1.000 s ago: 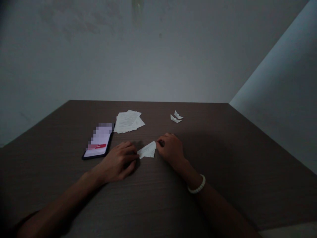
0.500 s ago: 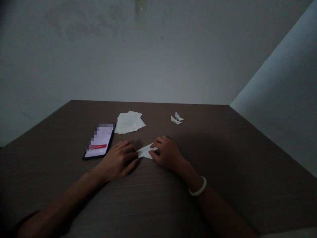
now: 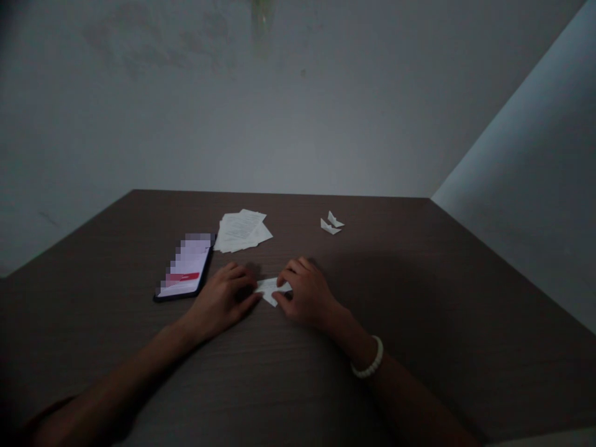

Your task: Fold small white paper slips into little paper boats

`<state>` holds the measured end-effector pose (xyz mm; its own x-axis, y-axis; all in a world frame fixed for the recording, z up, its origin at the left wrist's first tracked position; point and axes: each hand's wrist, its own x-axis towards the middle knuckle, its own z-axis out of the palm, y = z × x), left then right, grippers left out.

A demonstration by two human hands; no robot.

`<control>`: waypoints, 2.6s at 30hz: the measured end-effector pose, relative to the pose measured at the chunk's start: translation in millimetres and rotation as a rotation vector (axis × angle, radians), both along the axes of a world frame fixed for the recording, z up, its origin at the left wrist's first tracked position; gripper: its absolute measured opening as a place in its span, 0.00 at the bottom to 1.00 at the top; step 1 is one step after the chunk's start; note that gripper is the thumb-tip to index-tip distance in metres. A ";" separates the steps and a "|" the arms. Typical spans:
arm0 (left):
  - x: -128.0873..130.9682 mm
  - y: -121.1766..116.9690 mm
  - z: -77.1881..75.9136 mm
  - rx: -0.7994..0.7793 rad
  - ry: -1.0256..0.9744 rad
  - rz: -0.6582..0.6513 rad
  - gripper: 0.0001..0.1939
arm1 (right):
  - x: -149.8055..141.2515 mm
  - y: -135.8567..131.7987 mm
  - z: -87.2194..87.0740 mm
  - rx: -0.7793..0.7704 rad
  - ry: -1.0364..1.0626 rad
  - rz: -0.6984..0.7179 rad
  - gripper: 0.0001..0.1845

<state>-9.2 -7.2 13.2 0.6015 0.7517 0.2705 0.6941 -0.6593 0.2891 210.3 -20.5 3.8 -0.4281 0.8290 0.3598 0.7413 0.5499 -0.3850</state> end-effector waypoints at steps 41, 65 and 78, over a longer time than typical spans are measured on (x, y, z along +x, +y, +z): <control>-1.5 -1.5 -4.8 -0.104 -0.115 0.024 0.06 | 7.2 3.6 4.7 -0.102 0.067 0.027 0.10; -4.4 -3.2 4.7 0.019 -0.258 -0.019 0.08 | 5.5 3.0 1.6 0.153 0.284 0.014 0.09; -2.1 -3.5 4.1 0.046 0.097 -0.137 0.12 | 10.1 4.0 -0.6 0.160 -0.118 0.166 0.09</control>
